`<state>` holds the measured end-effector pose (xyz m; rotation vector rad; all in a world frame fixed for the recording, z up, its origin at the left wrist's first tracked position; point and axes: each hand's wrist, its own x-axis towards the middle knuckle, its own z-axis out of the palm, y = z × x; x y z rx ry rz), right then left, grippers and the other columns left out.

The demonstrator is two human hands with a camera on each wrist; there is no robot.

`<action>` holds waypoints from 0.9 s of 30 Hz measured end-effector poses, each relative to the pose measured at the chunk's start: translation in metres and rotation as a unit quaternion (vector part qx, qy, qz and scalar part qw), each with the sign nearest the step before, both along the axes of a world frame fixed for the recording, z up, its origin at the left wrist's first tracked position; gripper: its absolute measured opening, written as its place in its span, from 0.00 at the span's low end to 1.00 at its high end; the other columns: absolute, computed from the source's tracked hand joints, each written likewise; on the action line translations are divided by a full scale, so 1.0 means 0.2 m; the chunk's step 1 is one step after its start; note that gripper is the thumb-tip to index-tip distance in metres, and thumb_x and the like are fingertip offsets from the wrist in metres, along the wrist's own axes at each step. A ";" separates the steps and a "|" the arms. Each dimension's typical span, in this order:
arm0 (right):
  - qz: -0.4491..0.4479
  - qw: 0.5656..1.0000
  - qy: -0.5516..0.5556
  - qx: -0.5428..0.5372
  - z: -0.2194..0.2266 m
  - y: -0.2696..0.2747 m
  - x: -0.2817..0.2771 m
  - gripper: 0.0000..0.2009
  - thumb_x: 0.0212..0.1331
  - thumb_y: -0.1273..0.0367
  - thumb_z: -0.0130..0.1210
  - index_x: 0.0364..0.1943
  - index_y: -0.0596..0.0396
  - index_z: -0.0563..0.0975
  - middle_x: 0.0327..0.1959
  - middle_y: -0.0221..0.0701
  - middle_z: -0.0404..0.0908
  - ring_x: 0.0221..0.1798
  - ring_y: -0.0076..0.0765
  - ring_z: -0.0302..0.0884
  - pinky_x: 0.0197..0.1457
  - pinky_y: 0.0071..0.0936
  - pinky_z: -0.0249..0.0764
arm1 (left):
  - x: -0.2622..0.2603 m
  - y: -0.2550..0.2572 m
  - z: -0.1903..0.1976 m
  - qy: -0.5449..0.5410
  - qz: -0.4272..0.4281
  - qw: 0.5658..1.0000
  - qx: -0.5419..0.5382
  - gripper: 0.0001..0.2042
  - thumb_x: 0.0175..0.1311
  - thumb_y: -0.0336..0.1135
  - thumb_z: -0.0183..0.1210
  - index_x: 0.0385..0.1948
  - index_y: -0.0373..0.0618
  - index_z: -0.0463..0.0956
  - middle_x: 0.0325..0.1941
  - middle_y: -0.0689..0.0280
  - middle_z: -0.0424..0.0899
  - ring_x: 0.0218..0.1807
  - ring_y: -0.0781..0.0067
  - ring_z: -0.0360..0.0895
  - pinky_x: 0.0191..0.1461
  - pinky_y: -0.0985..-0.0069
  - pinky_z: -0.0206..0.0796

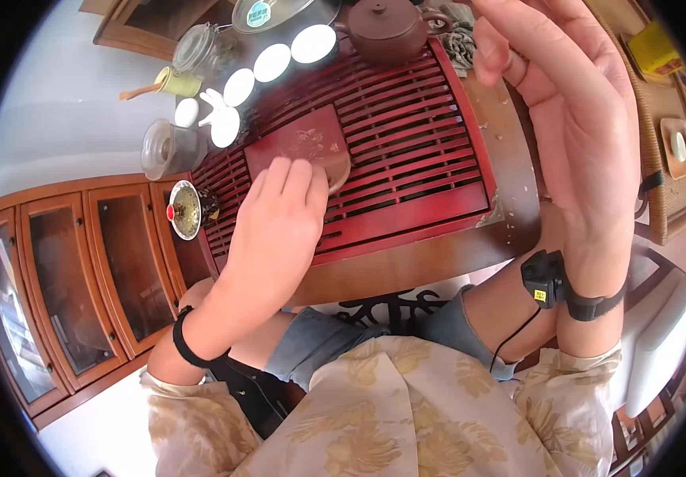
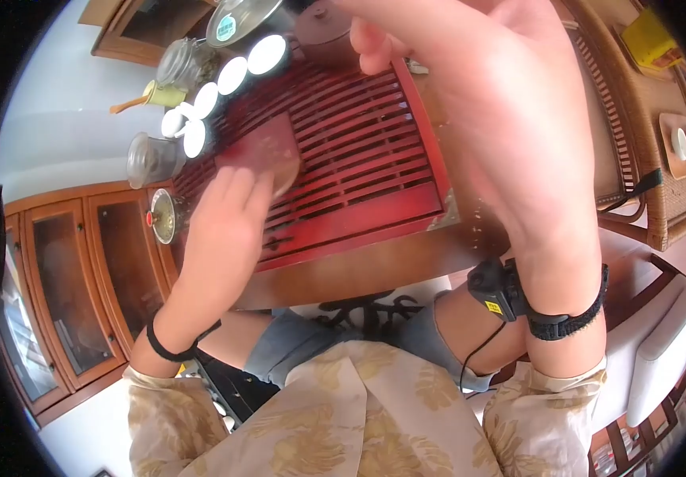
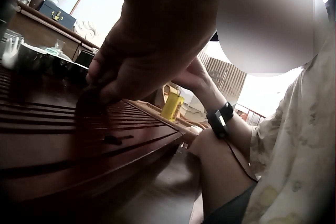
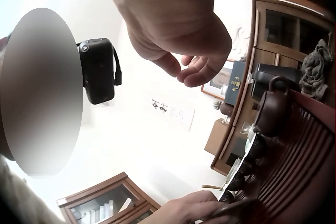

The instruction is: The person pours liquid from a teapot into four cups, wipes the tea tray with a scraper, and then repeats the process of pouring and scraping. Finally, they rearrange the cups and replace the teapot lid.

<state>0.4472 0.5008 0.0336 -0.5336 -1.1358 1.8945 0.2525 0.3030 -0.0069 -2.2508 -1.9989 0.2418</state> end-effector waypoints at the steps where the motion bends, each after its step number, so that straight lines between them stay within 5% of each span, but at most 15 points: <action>1: -0.006 1.000 0.005 0.019 -0.02 0.00 0.00 0.18 0.74 0.75 0.65 0.64 0.63 0.77 0.52 0.34 0.85 0.38 0.25 0.83 0.43 0.22 0.81 | 0.01 -0.02 0.01 -0.010 0.004 1.000 -0.006 0.16 0.55 0.25 0.61 0.47 0.30 0.80 0.42 0.56 0.75 0.49 0.56 0.76 0.56 0.64 0.74; 9: -0.007 1.000 0.005 0.029 -0.04 0.00 -0.02 0.18 0.75 0.74 0.64 0.64 0.62 0.77 0.51 0.34 0.85 0.38 0.25 0.82 0.43 0.22 0.79 | -0.22 0.02 0.14 -0.104 0.100 0.986 0.082 0.14 0.67 0.21 0.66 0.54 0.35 0.85 0.45 0.54 0.84 0.50 0.46 0.82 0.57 0.56 0.78; 16: 0.012 1.000 -0.003 0.012 -0.02 0.01 -0.02 0.17 0.74 0.75 0.65 0.63 0.62 0.78 0.50 0.33 0.85 0.37 0.24 0.82 0.42 0.21 0.79 | -0.25 0.08 -0.02 -0.114 0.061 0.985 0.117 0.13 0.67 0.20 0.65 0.52 0.34 0.85 0.52 0.55 0.88 0.53 0.49 0.84 0.59 0.57 0.79; 21: -0.039 0.997 -0.032 0.063 -0.06 -0.03 -0.06 0.17 0.75 0.75 0.65 0.63 0.62 0.78 0.50 0.33 0.85 0.37 0.23 0.82 0.41 0.20 0.79 | -0.24 0.07 -0.08 -0.066 0.051 0.991 0.100 0.15 0.61 0.19 0.64 0.51 0.31 0.85 0.49 0.55 0.88 0.49 0.52 0.84 0.56 0.60 0.80; 27: 0.014 1.000 -0.023 -0.011 -0.01 0.01 -0.03 0.16 0.75 0.75 0.66 0.62 0.62 0.79 0.50 0.32 0.85 0.37 0.22 0.82 0.41 0.19 0.80 | -0.10 -0.10 -0.05 -0.053 0.029 0.997 0.057 0.24 0.51 0.21 0.65 0.55 0.29 0.83 0.49 0.55 0.86 0.50 0.54 0.82 0.55 0.62 0.80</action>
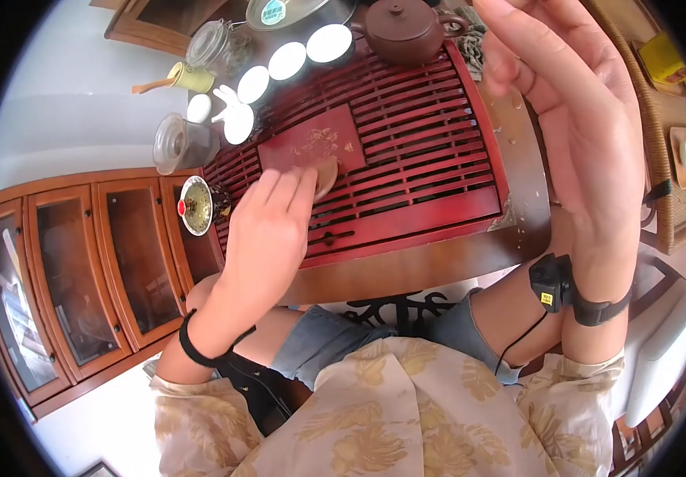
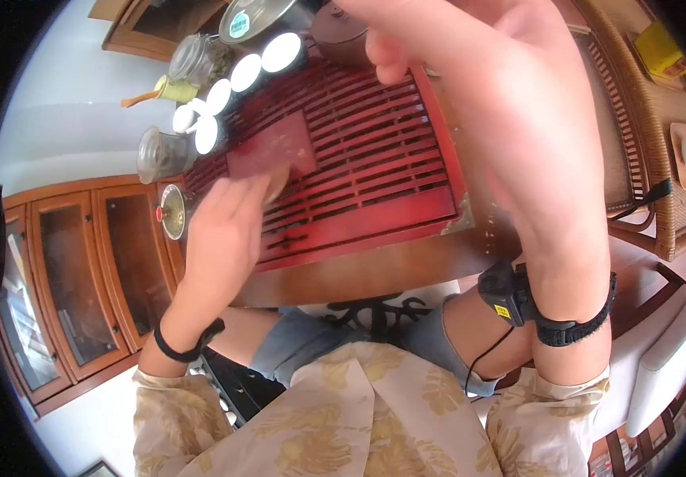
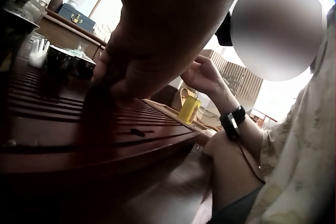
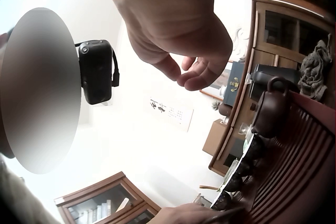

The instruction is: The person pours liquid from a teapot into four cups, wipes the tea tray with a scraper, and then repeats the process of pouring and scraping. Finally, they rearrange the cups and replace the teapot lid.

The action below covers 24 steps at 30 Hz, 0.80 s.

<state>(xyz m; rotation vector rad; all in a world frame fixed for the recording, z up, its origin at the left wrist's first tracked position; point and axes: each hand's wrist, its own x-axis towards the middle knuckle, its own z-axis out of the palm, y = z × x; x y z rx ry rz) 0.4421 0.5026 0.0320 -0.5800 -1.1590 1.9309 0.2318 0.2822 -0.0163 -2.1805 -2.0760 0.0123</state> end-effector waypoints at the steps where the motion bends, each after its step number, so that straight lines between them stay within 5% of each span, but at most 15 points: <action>1: -0.011 1.000 0.009 0.022 -0.02 -0.01 -0.01 0.16 0.75 0.76 0.66 0.62 0.62 0.79 0.50 0.32 0.85 0.37 0.22 0.83 0.41 0.19 0.80 | 0.01 -0.02 0.01 -0.011 0.005 1.000 -0.014 0.23 0.52 0.21 0.65 0.55 0.29 0.83 0.49 0.54 0.87 0.50 0.53 0.82 0.55 0.62 0.80; 9: 0.019 0.999 0.041 0.009 -0.02 -0.01 0.00 0.15 0.74 0.76 0.66 0.61 0.63 0.79 0.51 0.33 0.85 0.38 0.22 0.83 0.42 0.19 0.80 | -0.04 0.14 0.09 -0.065 0.051 0.995 0.063 0.15 0.68 0.19 0.62 0.56 0.36 0.86 0.53 0.52 0.90 0.51 0.45 0.84 0.57 0.57 0.79; 10: 0.017 0.999 0.035 0.013 -0.02 0.00 0.00 0.15 0.74 0.76 0.66 0.61 0.63 0.78 0.51 0.33 0.85 0.38 0.22 0.83 0.42 0.19 0.80 | -0.07 0.18 0.06 -0.029 0.021 0.996 0.088 0.17 0.62 0.19 0.64 0.54 0.34 0.85 0.49 0.57 0.89 0.50 0.51 0.84 0.55 0.58 0.80; 19: 0.019 0.999 0.046 0.008 -0.04 0.02 0.00 0.15 0.74 0.75 0.67 0.61 0.63 0.78 0.50 0.33 0.85 0.37 0.21 0.82 0.41 0.18 0.79 | -0.05 0.14 0.07 -0.070 0.014 0.997 -0.004 0.13 0.61 0.20 0.64 0.48 0.35 0.87 0.43 0.56 0.89 0.47 0.51 0.84 0.53 0.58 0.80; 24: 0.022 0.997 0.057 0.040 -0.07 0.02 0.00 0.16 0.75 0.75 0.66 0.61 0.64 0.78 0.50 0.32 0.84 0.37 0.20 0.81 0.42 0.17 0.78 | -0.05 0.33 0.16 -0.150 -0.082 0.985 0.017 0.19 0.64 0.17 0.60 0.54 0.41 0.89 0.58 0.55 0.92 0.63 0.49 0.87 0.68 0.58 0.80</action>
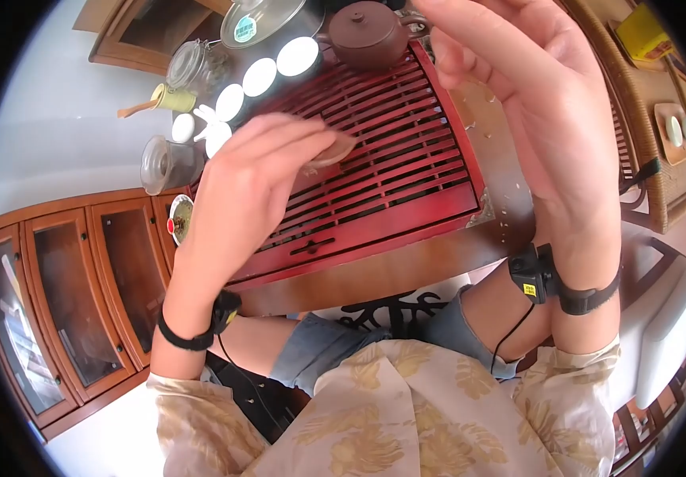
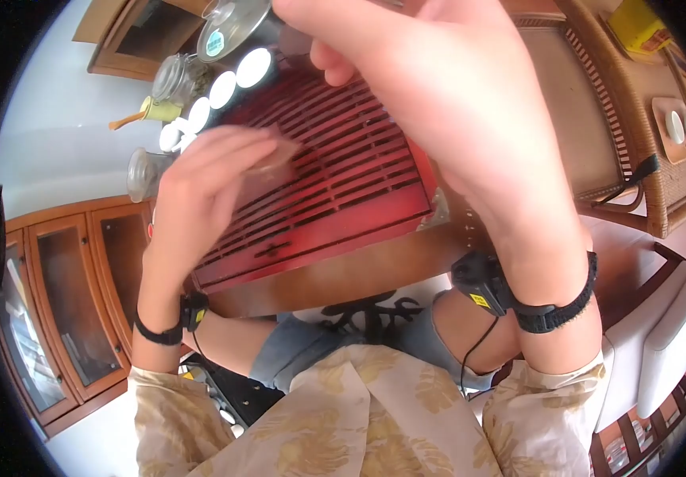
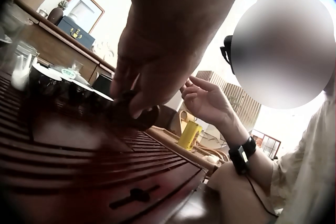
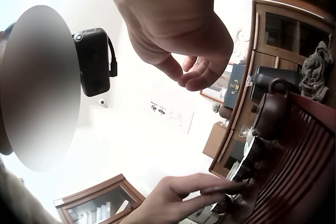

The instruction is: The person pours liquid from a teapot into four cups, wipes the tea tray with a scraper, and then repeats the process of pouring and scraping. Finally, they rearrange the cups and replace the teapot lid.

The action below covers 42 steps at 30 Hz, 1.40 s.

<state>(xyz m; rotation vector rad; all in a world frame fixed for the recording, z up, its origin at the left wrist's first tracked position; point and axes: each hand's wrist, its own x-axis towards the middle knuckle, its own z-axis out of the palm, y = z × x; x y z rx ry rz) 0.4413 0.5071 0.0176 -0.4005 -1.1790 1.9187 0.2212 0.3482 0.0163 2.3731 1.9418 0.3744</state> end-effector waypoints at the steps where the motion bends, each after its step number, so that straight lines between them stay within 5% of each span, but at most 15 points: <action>1: 0.005 1.000 0.000 -0.005 0.00 0.00 0.00 0.16 0.75 0.75 0.66 0.62 0.63 0.77 0.50 0.32 0.84 0.38 0.20 0.81 0.42 0.17 0.77 | -0.01 0.06 -0.02 -0.006 -0.022 1.000 0.014 0.19 0.64 0.17 0.59 0.54 0.41 0.89 0.58 0.56 0.93 0.63 0.49 0.87 0.68 0.59 0.80; 6: -0.008 0.997 -0.070 -0.039 0.03 -0.01 -0.01 0.16 0.76 0.75 0.65 0.63 0.63 0.77 0.51 0.30 0.83 0.40 0.19 0.80 0.44 0.17 0.77 | 0.02 0.31 -0.13 -0.038 -0.104 0.993 0.038 0.20 0.64 0.17 0.59 0.55 0.42 0.89 0.60 0.58 0.92 0.66 0.50 0.87 0.70 0.60 0.80; 10: 0.027 1.000 -0.001 -0.016 -0.02 0.02 0.02 0.16 0.76 0.75 0.64 0.63 0.62 0.77 0.51 0.29 0.83 0.40 0.18 0.80 0.45 0.17 0.77 | -0.01 0.37 -0.20 -0.024 -0.148 0.988 0.021 0.19 0.63 0.18 0.60 0.55 0.41 0.90 0.59 0.58 0.93 0.66 0.50 0.87 0.69 0.60 0.81; 18: 0.033 0.999 0.015 -0.005 -0.02 0.01 0.04 0.16 0.77 0.74 0.64 0.63 0.62 0.77 0.50 0.28 0.82 0.39 0.17 0.79 0.44 0.16 0.77 | -0.10 0.11 -0.11 0.034 -0.097 0.995 -0.011 0.19 0.61 0.16 0.61 0.52 0.40 0.91 0.59 0.56 0.93 0.67 0.51 0.87 0.69 0.59 0.81; 21: 0.005 0.998 -0.063 -0.029 0.04 -0.01 0.02 0.16 0.77 0.74 0.64 0.63 0.62 0.76 0.50 0.27 0.82 0.39 0.17 0.79 0.43 0.16 0.77 | -0.19 -0.04 -0.08 0.057 -0.060 0.996 -0.041 0.19 0.61 0.16 0.61 0.51 0.39 0.90 0.59 0.55 0.93 0.67 0.51 0.87 0.70 0.59 0.81; 24: 0.069 0.996 0.006 -0.056 0.04 0.02 0.07 0.16 0.77 0.74 0.64 0.63 0.62 0.77 0.49 0.27 0.82 0.39 0.17 0.79 0.43 0.16 0.77 | -0.22 -0.14 -0.07 0.069 -0.036 0.995 -0.058 0.18 0.61 0.16 0.60 0.51 0.39 0.90 0.59 0.55 0.93 0.68 0.51 0.87 0.70 0.59 0.80; 34: 0.026 1.000 0.005 -0.009 -0.02 0.01 0.03 0.15 0.77 0.75 0.64 0.63 0.63 0.77 0.49 0.28 0.83 0.38 0.18 0.79 0.43 0.17 0.77 | -0.16 0.02 -0.12 0.092 -0.050 0.994 0.035 0.20 0.60 0.18 0.62 0.56 0.39 0.89 0.59 0.55 0.92 0.66 0.53 0.88 0.69 0.58 0.81; 39: 0.008 0.997 -0.058 -0.040 0.03 -0.01 0.01 0.16 0.76 0.75 0.64 0.63 0.63 0.77 0.49 0.29 0.83 0.38 0.18 0.79 0.43 0.17 0.77 | -0.06 -0.14 -0.18 0.142 0.010 0.990 0.012 0.22 0.59 0.19 0.62 0.58 0.35 0.86 0.61 0.49 0.91 0.65 0.48 0.88 0.68 0.57 0.81; 42: 0.039 0.999 0.012 -0.005 -0.01 0.00 0.03 0.16 0.76 0.75 0.65 0.63 0.63 0.77 0.49 0.29 0.83 0.39 0.18 0.80 0.44 0.16 0.78 | 0.00 -0.30 -0.17 0.153 0.038 0.987 -0.016 0.22 0.60 0.16 0.61 0.58 0.35 0.86 0.60 0.47 0.91 0.63 0.45 0.89 0.68 0.55 0.81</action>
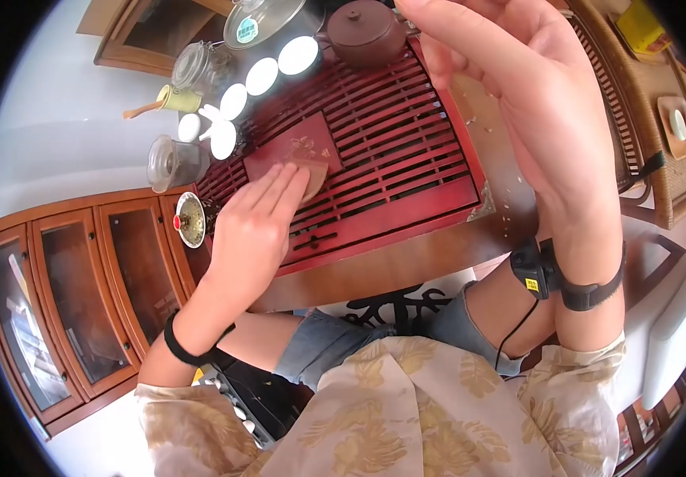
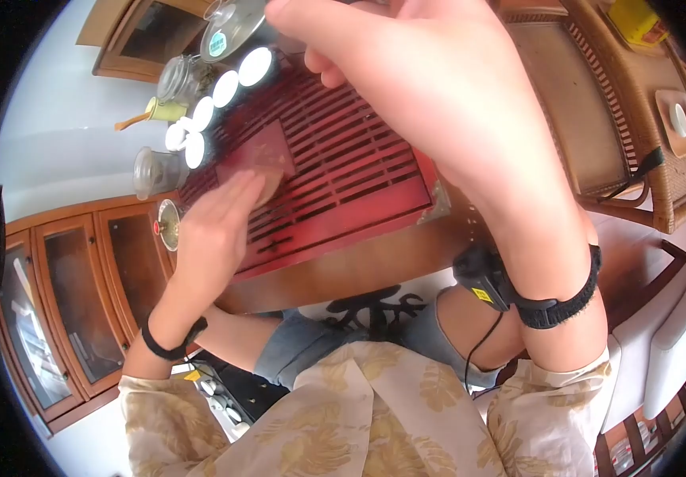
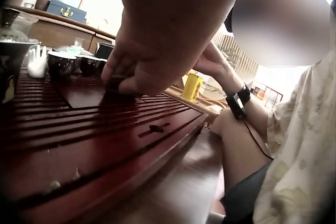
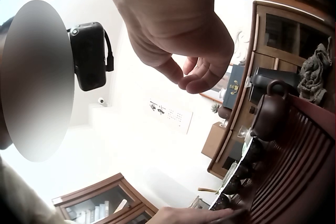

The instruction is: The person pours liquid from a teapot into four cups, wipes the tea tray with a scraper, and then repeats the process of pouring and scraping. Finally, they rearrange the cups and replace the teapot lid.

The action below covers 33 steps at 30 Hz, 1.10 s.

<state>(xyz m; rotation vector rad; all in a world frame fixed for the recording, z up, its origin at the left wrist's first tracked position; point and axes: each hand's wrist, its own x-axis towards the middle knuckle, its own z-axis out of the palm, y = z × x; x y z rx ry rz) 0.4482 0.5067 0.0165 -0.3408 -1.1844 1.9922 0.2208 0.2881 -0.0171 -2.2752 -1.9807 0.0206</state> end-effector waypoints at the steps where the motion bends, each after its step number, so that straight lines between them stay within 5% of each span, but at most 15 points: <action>1: -0.004 1.000 -0.008 0.001 0.00 0.00 0.00 0.16 0.76 0.75 0.65 0.63 0.63 0.77 0.49 0.29 0.84 0.39 0.18 0.80 0.44 0.16 0.77 | -0.01 -0.01 0.01 -0.007 0.004 1.000 -0.009 0.22 0.60 0.16 0.61 0.58 0.35 0.86 0.59 0.48 0.91 0.62 0.45 0.89 0.67 0.55 0.82; 6: -0.013 0.999 -0.032 -0.008 0.01 -0.02 -0.02 0.16 0.76 0.75 0.65 0.62 0.62 0.77 0.49 0.30 0.84 0.39 0.19 0.80 0.43 0.16 0.77 | -0.01 0.10 0.08 -0.021 0.038 0.998 0.039 0.20 0.61 0.19 0.63 0.57 0.37 0.86 0.56 0.52 0.93 0.56 0.49 0.91 0.60 0.59 0.83; 12: -0.027 0.997 -0.075 -0.024 0.02 -0.02 -0.05 0.15 0.76 0.74 0.66 0.61 0.61 0.78 0.49 0.30 0.86 0.38 0.18 0.79 0.43 0.16 0.76 | 0.01 0.20 -0.09 0.068 -0.014 0.995 0.071 0.20 0.61 0.28 0.63 0.56 0.32 0.84 0.57 0.50 0.92 0.51 0.56 0.89 0.54 0.63 0.82; 21: 0.003 0.999 -0.021 -0.028 0.01 -0.03 -0.03 0.15 0.76 0.75 0.66 0.61 0.61 0.78 0.50 0.31 0.86 0.38 0.18 0.79 0.43 0.16 0.76 | 0.11 0.00 0.11 -0.054 0.035 0.998 -0.024 0.19 0.62 0.20 0.61 0.56 0.37 0.87 0.54 0.53 0.93 0.50 0.51 0.90 0.56 0.58 0.82; 22: -0.008 0.999 -0.047 -0.026 0.02 -0.03 -0.04 0.15 0.76 0.75 0.66 0.61 0.61 0.78 0.50 0.31 0.86 0.38 0.18 0.79 0.43 0.16 0.76 | 0.07 0.05 0.10 -0.029 0.034 0.998 0.041 0.20 0.63 0.19 0.61 0.57 0.41 0.87 0.52 0.54 0.93 0.50 0.50 0.90 0.55 0.57 0.82; 28: -0.025 0.996 -0.085 -0.017 0.01 -0.03 -0.07 0.15 0.76 0.75 0.66 0.61 0.61 0.78 0.50 0.32 0.86 0.38 0.19 0.79 0.43 0.16 0.77 | 0.00 0.15 -0.08 0.040 0.033 0.996 0.069 0.22 0.60 0.23 0.62 0.58 0.38 0.85 0.59 0.53 0.92 0.55 0.53 0.89 0.57 0.60 0.82; 33: 0.003 0.999 -0.042 0.003 0.00 -0.04 -0.05 0.15 0.76 0.74 0.66 0.61 0.61 0.78 0.50 0.32 0.86 0.38 0.19 0.80 0.43 0.16 0.77 | 0.13 -0.11 -0.02 0.013 0.025 0.999 0.021 0.25 0.57 0.25 0.63 0.61 0.36 0.84 0.61 0.52 0.91 0.60 0.52 0.88 0.61 0.60 0.82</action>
